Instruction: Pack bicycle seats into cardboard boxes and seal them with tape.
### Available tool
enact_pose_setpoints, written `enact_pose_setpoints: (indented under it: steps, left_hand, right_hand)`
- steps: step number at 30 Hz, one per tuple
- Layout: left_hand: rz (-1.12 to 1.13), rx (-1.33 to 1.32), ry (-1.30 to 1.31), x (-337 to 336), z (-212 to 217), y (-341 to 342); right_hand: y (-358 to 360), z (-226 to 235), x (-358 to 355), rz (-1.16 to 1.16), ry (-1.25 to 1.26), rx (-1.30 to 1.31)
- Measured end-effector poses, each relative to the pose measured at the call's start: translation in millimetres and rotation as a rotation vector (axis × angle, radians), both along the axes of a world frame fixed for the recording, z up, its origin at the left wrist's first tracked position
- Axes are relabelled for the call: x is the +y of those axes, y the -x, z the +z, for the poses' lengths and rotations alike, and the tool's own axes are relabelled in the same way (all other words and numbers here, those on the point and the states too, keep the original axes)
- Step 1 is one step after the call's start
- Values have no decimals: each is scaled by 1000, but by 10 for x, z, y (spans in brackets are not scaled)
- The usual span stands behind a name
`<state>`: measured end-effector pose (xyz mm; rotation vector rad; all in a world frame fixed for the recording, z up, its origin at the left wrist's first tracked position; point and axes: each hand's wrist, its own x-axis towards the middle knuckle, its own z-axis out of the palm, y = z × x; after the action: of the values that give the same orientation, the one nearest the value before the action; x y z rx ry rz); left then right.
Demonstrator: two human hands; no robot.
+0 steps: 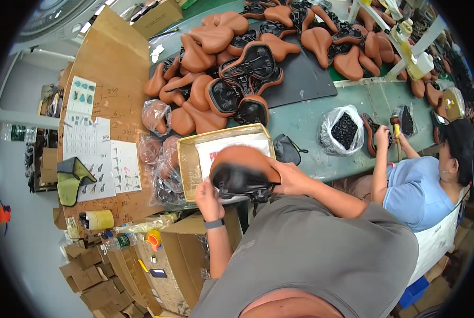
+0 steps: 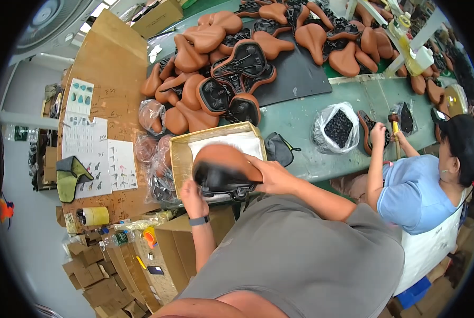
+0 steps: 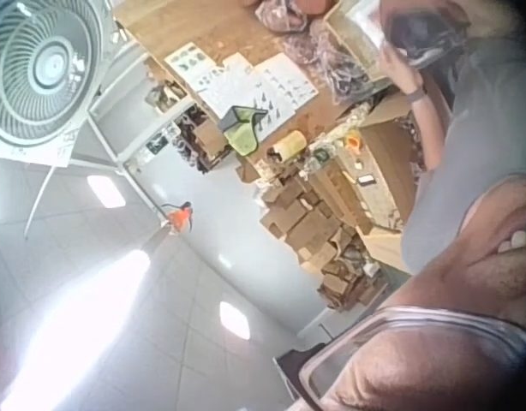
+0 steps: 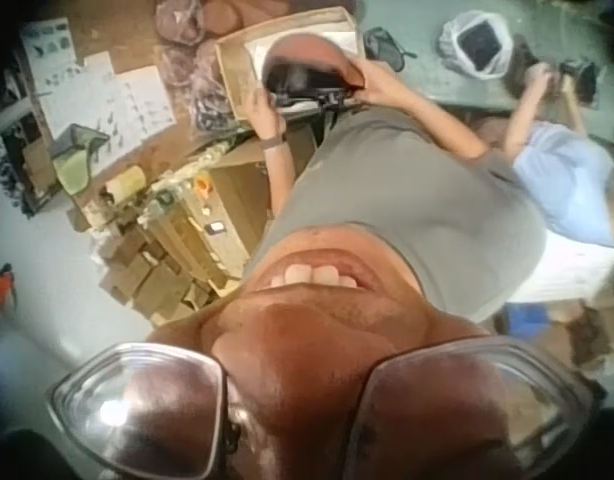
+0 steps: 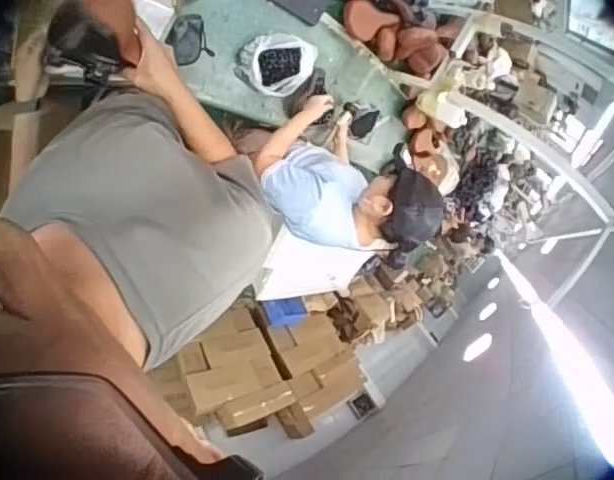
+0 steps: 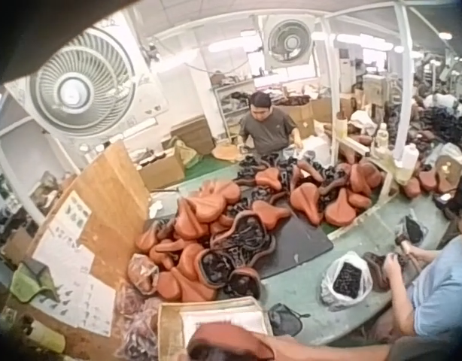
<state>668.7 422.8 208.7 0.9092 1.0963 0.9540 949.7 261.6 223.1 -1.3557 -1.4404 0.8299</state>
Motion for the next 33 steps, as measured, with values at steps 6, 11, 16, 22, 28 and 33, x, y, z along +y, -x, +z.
enact_pose_setpoints:
  steps: [6,11,16,22,28,33]
  left_hand:
    - [-820,296,-1062,67,1059,-946]
    - [-10,478,-865,1256,952,-407]
    - [536,449,-563,2597,709,461]
    - [707,568,-533,2386,-264,500]
    - [-329,675,-441,1129,-1871,-417]
    - [-637,662,-289,370,-2565,-1310]
  right_hand:
    - [127,-266,369,-270,530,-21]
    - [-669,-180,1133,176,731,939]
    - [-1414,-1661,2107,-763,485,202]
    - [-1822,-2678,2287,-257,545,1013]
    - [-1667,-2083,2142,-465,434,-165]
    - [-1694,-316,1010,-536,412,-694]
